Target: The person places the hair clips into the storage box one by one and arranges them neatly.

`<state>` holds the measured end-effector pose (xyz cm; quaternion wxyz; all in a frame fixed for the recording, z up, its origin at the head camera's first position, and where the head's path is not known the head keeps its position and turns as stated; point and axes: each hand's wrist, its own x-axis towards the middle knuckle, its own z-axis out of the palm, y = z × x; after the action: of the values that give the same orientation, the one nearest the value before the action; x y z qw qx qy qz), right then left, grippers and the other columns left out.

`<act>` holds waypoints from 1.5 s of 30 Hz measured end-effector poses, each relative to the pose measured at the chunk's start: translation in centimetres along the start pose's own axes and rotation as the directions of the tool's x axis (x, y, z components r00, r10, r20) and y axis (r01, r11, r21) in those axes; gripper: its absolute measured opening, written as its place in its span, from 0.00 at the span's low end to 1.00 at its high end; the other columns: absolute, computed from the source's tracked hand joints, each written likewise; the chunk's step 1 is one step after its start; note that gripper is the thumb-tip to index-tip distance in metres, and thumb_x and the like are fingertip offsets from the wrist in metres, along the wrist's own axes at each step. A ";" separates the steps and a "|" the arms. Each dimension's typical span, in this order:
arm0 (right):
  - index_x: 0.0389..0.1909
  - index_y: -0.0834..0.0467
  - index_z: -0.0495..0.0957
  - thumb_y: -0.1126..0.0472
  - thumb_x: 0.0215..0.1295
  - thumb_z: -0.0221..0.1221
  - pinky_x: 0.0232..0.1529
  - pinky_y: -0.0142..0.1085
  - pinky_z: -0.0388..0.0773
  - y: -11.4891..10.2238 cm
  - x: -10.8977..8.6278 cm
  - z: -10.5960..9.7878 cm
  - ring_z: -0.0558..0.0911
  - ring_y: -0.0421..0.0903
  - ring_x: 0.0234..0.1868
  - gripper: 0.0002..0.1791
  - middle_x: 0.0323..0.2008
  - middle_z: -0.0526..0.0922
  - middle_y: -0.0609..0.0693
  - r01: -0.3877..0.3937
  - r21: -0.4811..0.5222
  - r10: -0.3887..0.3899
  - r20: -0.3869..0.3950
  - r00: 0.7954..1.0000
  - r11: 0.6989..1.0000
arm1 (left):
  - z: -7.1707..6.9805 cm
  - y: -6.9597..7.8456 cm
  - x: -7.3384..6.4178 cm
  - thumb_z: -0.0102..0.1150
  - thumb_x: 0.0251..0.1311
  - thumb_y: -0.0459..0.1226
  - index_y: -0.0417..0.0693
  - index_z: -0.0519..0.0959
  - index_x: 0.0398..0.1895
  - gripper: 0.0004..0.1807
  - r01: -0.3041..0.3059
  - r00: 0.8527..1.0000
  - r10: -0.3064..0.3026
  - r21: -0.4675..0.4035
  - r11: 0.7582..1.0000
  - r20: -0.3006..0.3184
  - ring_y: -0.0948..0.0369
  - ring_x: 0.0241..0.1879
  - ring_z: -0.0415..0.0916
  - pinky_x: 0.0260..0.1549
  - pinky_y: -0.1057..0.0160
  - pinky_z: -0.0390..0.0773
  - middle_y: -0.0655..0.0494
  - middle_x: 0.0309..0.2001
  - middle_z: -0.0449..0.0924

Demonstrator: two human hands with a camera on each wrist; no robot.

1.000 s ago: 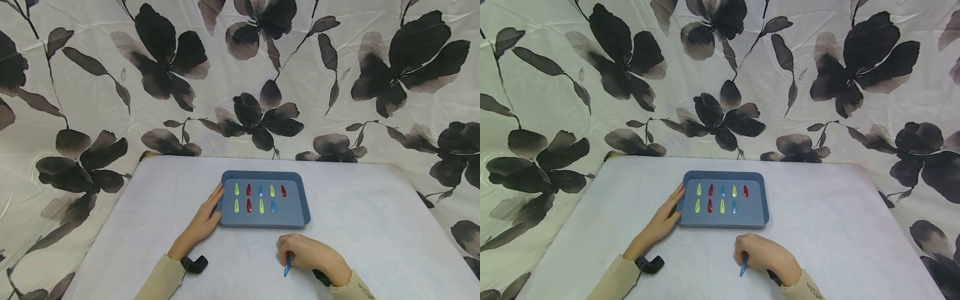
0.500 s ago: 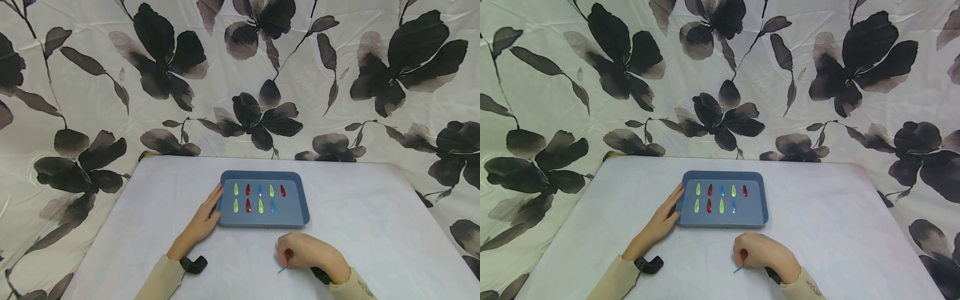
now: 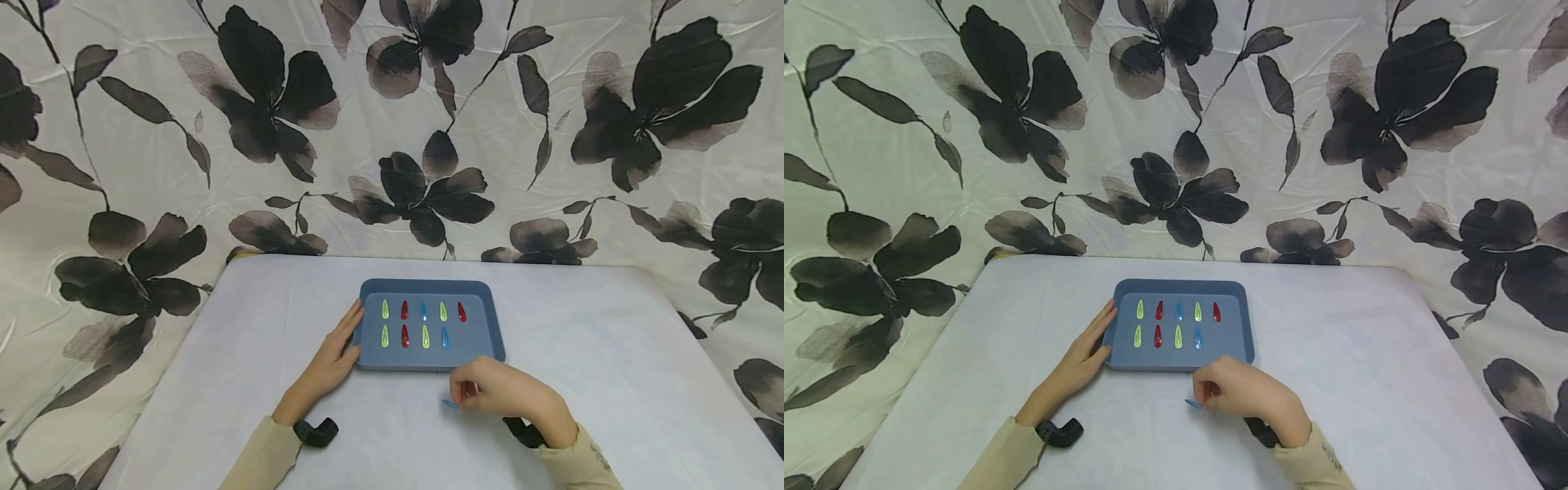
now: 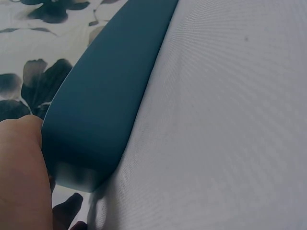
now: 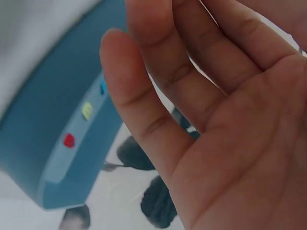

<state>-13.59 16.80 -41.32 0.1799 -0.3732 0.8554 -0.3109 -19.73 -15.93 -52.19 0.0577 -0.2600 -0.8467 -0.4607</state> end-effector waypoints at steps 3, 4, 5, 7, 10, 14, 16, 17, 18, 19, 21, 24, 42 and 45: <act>0.25 0.51 0.80 0.74 0.56 0.64 0.28 0.30 0.75 -0.2 0.1 -0.8 0.73 0.34 0.26 0.13 0.23 0.76 0.35 -0.005 0.016 0.005 -0.040 0.999 1.000 | 0.0 0.0 0.0 0.48 0.58 0.25 0.40 0.54 0.78 0.40 0.007 1.000 -0.007 -0.004 1.000 0.000 0.56 0.77 0.42 0.72 0.58 0.45 0.49 0.79 0.45; 0.26 0.51 0.80 0.73 0.57 0.65 0.28 0.30 0.75 -0.2 0.1 -1.1 0.73 0.34 0.26 0.13 0.23 0.76 0.35 -0.003 0.020 0.004 -0.055 0.998 1.000 | 0.0 0.0 0.0 0.48 0.58 0.25 0.40 0.54 0.78 0.40 0.008 1.000 -0.008 -0.002 1.000 0.000 0.56 0.77 0.42 0.72 0.57 0.45 0.49 0.79 0.45; 0.26 0.51 0.80 0.73 0.57 0.66 0.29 0.30 0.76 -0.3 0.1 -1.4 0.74 0.34 0.26 0.12 0.23 0.77 0.36 -0.003 0.020 0.005 -0.071 0.997 1.000 | 0.0 0.0 0.0 0.48 0.58 0.25 0.40 0.54 0.78 0.40 0.010 1.000 -0.010 0.001 1.000 -0.001 0.56 0.77 0.42 0.72 0.55 0.46 0.49 0.79 0.45; 0.26 0.51 0.80 0.72 0.57 0.67 0.29 0.31 0.77 -0.3 0.1 -1.9 0.75 0.35 0.26 0.12 0.24 0.78 0.36 0.000 0.029 0.003 -0.101 0.995 1.000 | 0.0 0.0 0.0 0.48 0.58 0.25 0.39 0.54 0.77 0.40 0.007 1.000 -0.007 0.010 1.000 -0.003 0.55 0.77 0.42 0.72 0.50 0.47 0.49 0.79 0.45; 0.27 0.51 0.80 0.71 0.57 0.67 0.30 0.32 0.77 -0.3 0.1 -2.7 0.76 0.35 0.27 0.11 0.25 0.79 0.37 0.007 0.033 -0.003 -0.143 0.990 0.999 | 0.0 0.0 0.0 0.49 0.58 0.26 0.39 0.54 0.77 0.40 0.009 1.000 -0.009 0.012 1.000 -0.002 0.54 0.77 0.42 0.71 0.44 0.49 0.49 0.79 0.45; 0.28 0.52 0.81 0.69 0.58 0.67 0.28 0.33 0.76 -0.2 0.2 -3.7 0.76 0.36 0.27 0.09 0.25 0.79 0.38 -0.015 0.046 0.024 -0.212 0.977 0.999 | -0.1 0.0 0.0 0.49 0.58 0.26 0.40 0.54 0.78 0.40 0.017 1.000 -0.017 0.010 1.000 0.004 0.56 0.78 0.41 0.71 0.43 0.48 0.50 0.79 0.45; 0.29 0.53 0.81 0.69 0.58 0.68 0.28 0.33 0.75 -0.2 0.3 -4.1 0.77 0.37 0.27 0.08 0.26 0.80 0.39 -0.032 0.059 0.046 -0.262 0.964 0.998 | -0.1 0.0 0.0 0.49 0.59 0.26 0.40 0.53 0.78 0.40 0.015 1.000 -0.015 0.012 1.000 0.005 0.57 0.78 0.41 0.71 0.43 0.48 0.51 0.80 0.44; 0.29 0.54 0.81 0.69 0.58 0.68 0.28 0.33 0.75 -0.2 0.3 -4.3 0.77 0.38 0.27 0.08 0.26 0.80 0.40 -0.043 0.078 0.063 -0.287 0.956 0.996 | -0.1 -0.1 0.0 0.49 0.59 0.26 0.40 0.53 0.78 0.40 0.013 1.000 -0.013 0.013 1.000 0.005 0.57 0.78 0.41 0.71 0.44 0.48 0.51 0.80 0.44; 0.29 0.54 0.81 0.69 0.58 0.68 0.28 0.33 0.75 -0.2 0.4 -4.5 0.78 0.39 0.27 0.07 0.26 0.80 0.41 -0.048 0.100 0.078 -0.314 0.946 0.994 | -0.1 -0.1 0.0 0.49 0.59 0.26 0.40 0.53 0.78 0.40 0.011 1.000 -0.011 0.014 1.000 0.005 0.56 0.78 0.41 0.71 0.45 0.48 0.50 0.80 0.44; 0.29 0.55 0.81 0.70 0.57 0.68 0.28 0.33 0.76 -0.1 0.4 -4.6 0.79 0.40 0.27 0.07 0.26 0.81 0.42 -0.056 0.127 0.096 -0.339 0.936 0.990 | -0.1 -0.1 0.0 0.49 0.59 0.26 0.40 0.53 0.78 0.40 0.009 1.000 -0.009 0.014 1.000 0.006 0.56 0.78 0.41 0.72 0.46 0.47 0.50 0.80 0.44; 0.29 0.56 0.81 0.70 0.57 0.68 0.30 0.34 0.77 0.1 0.6 -4.8 0.80 0.43 0.28 0.06 0.27 0.82 0.46 -0.075 0.191 0.144 -0.384 0.912 0.979 | -0.1 -0.1 0.0 0.49 0.59 0.26 0.40 0.53 0.78 0.40 0.004 1.000 -0.004 0.014 1.000 0.002 0.56 0.78 0.41 0.72 0.49 0.47 0.50 0.79 0.45; 0.31 0.60 0.82 0.69 0.58 0.68 0.31 0.36 0.78 0.6 1.0 -4.9 0.81 0.45 0.28 0.04 0.28 0.83 0.53 -0.108 0.309 0.241 -0.433 0.868 0.945 | 0.0 -0.2 0.0 0.50 0.59 0.26 0.40 0.54 0.77 0.40 0.002 1.000 -0.002 0.015 1.000 -0.001 0.56 0.77 0.42 0.72 0.52 0.47 0.50 0.79 0.45; 0.38 0.69 0.83 0.68 0.60 0.66 0.28 0.36 0.81 6.5 3.4 -2.2 0.80 0.46 0.23 0.09 0.29 0.86 0.60 -0.280 0.631 0.626 -0.429 0.652 0.724 | 0.0 0.4 0.0 0.48 0.60 0.26 0.39 0.54 0.77 0.39 0.010 1.000 -0.010 0.000 1.000 -0.004 0.55 0.77 0.42 0.69 0.38 0.48 0.51 0.79 0.45; 0.38 0.71 0.83 0.69 0.59 0.66 0.26 0.36 0.81 6.9 3.8 -1.7 0.80 0.44 0.21 0.08 0.26 0.85 0.60 -0.302 0.618 0.636 -0.436 0.636 0.726 | 0.0 0.3 -0.1 0.48 0.60 0.26 0.39 0.54 0.77 0.39 0.007 1.000 -0.007 0.008 1.000 -0.003 0.54 0.77 0.42 0.69 0.37 0.49 0.51 0.79 0.45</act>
<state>-20.62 18.28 -44.88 0.0525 0.0551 0.8242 -0.5611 -19.54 -15.81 -52.03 0.0584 -0.2559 -0.8493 -0.4581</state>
